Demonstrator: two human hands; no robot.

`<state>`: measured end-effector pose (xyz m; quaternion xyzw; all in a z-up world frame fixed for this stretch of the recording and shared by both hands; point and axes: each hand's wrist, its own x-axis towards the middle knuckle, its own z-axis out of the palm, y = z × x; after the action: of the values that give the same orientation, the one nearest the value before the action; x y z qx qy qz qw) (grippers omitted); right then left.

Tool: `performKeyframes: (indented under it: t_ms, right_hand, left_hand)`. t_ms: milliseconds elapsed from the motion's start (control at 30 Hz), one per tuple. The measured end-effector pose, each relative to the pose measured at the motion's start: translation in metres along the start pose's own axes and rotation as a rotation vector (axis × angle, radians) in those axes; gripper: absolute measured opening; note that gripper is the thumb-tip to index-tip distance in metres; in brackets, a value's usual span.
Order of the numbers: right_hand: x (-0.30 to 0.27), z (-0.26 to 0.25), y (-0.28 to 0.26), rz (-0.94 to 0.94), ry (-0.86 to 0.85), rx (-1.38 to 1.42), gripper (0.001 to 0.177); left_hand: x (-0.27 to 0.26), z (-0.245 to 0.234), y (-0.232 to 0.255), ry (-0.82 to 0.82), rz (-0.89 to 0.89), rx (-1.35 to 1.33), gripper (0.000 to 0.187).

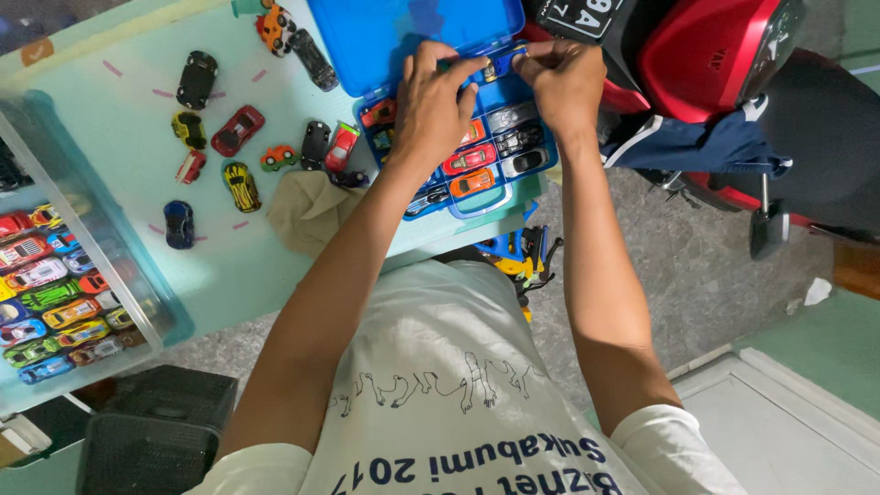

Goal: The person wipes multiple toy cars with a cloth, one at a time, then places them into a blue storage case. The person also wipes the lid of the case before closing it.

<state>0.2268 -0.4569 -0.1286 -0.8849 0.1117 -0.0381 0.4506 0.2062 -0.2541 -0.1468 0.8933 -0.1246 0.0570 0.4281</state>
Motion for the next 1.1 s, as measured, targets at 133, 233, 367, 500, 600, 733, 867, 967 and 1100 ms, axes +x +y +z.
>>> performKeyframes:
  t_ms: [133, 233, 367, 500, 600, 733, 867, 967, 1100]
  right_hand:
    - [0.000, 0.002, -0.005, -0.138, 0.086, -0.138, 0.017]
    - [0.001, 0.002, -0.004, -0.060, 0.047, -0.228, 0.020]
    - [-0.002, 0.011, 0.001, -0.169, 0.131, -0.340, 0.025]
    - [-0.004, 0.008, -0.003, -0.160, 0.129, -0.387, 0.028]
    - [-0.009, 0.007, -0.018, -0.167, 0.132, -0.401, 0.027]
    - [-0.025, 0.023, -0.048, -0.320, 0.152, -0.344, 0.018]
    - [-0.043, 0.081, -0.080, -0.604, -0.086, -0.186, 0.015]
    - [-0.053, 0.137, -0.108, -0.752, -0.211, -0.188, 0.025]
    - [-0.051, 0.193, -0.125, -0.806, -0.148, -0.414, 0.041]
  left_hand:
    - [0.000, 0.001, 0.002, 0.007, -0.008, 0.005, 0.031]
    - [0.000, 0.001, 0.004, -0.015, -0.029, 0.023, 0.031]
    - [0.000, 0.000, 0.004, -0.048, -0.055, 0.055, 0.031]
    - [0.000, -0.002, 0.010, -0.090, -0.077, 0.079, 0.034]
    - [-0.004, -0.009, 0.013, -0.079, -0.068, 0.076, 0.037]
    - [-0.027, -0.034, 0.008, -0.023, -0.080, 0.027, 0.032]
    - [-0.069, -0.077, -0.009, 0.045, -0.130, 0.019, 0.022]
    - [-0.101, -0.113, -0.010, 0.089, -0.211, 0.083, 0.020]
    - [-0.136, -0.157, -0.009, 0.142, -0.281, 0.013, 0.020]
